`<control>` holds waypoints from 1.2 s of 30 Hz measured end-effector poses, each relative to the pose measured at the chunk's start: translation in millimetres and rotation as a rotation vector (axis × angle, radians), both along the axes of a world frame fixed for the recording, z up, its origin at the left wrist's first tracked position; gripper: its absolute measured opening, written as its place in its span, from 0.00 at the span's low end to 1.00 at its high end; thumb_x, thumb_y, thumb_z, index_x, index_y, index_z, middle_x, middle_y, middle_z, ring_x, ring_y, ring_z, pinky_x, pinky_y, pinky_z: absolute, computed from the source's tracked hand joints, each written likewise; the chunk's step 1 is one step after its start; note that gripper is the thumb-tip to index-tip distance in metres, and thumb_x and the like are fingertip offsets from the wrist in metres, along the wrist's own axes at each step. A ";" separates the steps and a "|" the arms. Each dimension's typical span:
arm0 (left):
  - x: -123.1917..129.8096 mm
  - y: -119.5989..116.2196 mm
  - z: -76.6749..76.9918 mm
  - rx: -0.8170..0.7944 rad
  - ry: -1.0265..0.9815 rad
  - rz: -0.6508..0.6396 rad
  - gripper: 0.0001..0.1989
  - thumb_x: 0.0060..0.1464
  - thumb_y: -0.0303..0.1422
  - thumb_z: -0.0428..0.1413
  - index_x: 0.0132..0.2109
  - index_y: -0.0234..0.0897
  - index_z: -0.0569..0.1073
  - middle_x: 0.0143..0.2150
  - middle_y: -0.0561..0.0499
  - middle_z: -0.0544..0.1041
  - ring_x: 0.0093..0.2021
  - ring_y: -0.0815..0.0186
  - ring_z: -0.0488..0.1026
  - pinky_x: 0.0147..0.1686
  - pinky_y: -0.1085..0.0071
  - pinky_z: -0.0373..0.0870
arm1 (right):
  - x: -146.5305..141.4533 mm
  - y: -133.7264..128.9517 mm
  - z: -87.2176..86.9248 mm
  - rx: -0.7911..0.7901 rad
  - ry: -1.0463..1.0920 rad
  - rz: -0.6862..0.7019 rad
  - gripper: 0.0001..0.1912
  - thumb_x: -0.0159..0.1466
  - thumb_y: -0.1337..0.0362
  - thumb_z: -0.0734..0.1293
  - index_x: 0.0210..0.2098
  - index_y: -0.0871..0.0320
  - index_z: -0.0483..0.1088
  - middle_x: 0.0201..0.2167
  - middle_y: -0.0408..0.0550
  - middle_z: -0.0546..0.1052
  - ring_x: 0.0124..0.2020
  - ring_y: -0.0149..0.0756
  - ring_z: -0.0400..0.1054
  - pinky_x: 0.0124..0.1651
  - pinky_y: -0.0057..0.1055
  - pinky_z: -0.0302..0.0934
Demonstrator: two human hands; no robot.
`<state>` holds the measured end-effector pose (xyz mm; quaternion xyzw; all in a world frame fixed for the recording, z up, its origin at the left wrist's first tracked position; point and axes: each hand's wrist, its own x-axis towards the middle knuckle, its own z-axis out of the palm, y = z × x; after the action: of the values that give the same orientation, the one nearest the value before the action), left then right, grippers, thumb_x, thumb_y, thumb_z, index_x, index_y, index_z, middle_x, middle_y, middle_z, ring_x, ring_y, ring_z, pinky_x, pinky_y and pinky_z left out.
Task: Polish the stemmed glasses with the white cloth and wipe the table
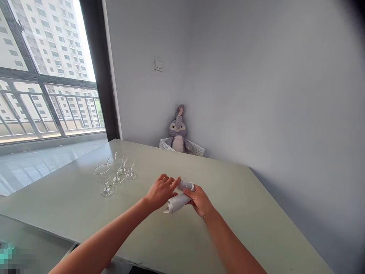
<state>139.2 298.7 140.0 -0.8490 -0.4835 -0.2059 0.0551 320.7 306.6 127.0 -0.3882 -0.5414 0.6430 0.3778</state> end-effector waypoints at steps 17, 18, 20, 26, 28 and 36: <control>9.5 -5.0 13.2 0.018 0.006 -0.011 0.23 0.56 0.38 0.47 0.58 0.36 0.58 0.36 0.44 0.73 0.37 0.60 0.70 0.39 0.63 0.61 | 8.3 -10.0 18.3 0.088 0.029 0.026 0.15 0.51 0.59 0.69 0.38 0.57 0.71 0.26 0.44 0.70 0.27 0.32 0.61 0.30 0.29 0.55; 4.3 -4.2 16.4 -0.093 -0.012 -0.063 0.23 0.55 0.40 0.48 0.57 0.38 0.59 0.34 0.47 0.74 0.34 0.62 0.70 0.35 0.67 0.62 | 10.7 -12.8 20.0 0.167 -0.034 0.056 0.13 0.51 0.60 0.69 0.35 0.57 0.73 0.24 0.43 0.70 0.26 0.32 0.60 0.30 0.29 0.54; -5.2 -4.2 24.8 -0.352 -0.032 -0.227 0.21 0.55 0.44 0.46 0.54 0.42 0.61 0.30 0.53 0.74 0.28 0.67 0.70 0.29 0.73 0.61 | 16.6 -16.0 23.0 0.256 -0.134 0.147 0.08 0.50 0.61 0.70 0.30 0.56 0.74 0.21 0.41 0.68 0.25 0.30 0.58 0.29 0.28 0.53; 7.3 -17.5 20.4 0.092 0.001 -0.021 0.21 0.56 0.34 0.47 0.57 0.40 0.59 0.37 0.47 0.74 0.39 0.62 0.70 0.46 0.59 0.59 | 11.6 -13.7 21.6 -0.031 0.060 -0.031 0.14 0.49 0.59 0.70 0.34 0.58 0.72 0.23 0.42 0.67 0.24 0.30 0.59 0.27 0.28 0.54; 11.6 -17.5 10.7 0.271 0.022 0.014 0.20 0.56 0.32 0.48 0.56 0.41 0.61 0.38 0.46 0.74 0.39 0.62 0.70 0.53 0.54 0.51 | 5.1 -17.4 19.4 -0.126 0.172 -0.049 0.16 0.51 0.57 0.69 0.37 0.57 0.70 0.26 0.43 0.69 0.26 0.31 0.60 0.28 0.28 0.55; -12.3 -4.1 17.2 -0.219 -0.218 -0.175 0.26 0.50 0.53 0.45 0.50 0.42 0.66 0.25 0.55 0.70 0.27 0.69 0.67 0.33 0.72 0.61 | 16.5 -25.9 30.8 0.555 -0.373 0.158 0.11 0.57 0.63 0.63 0.38 0.51 0.73 0.23 0.42 0.69 0.24 0.31 0.58 0.28 0.29 0.52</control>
<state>126.9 294.6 157.2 -0.8615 -0.4302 -0.2467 -0.1087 337.2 280.6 157.9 -0.3383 -0.7840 0.4163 0.3124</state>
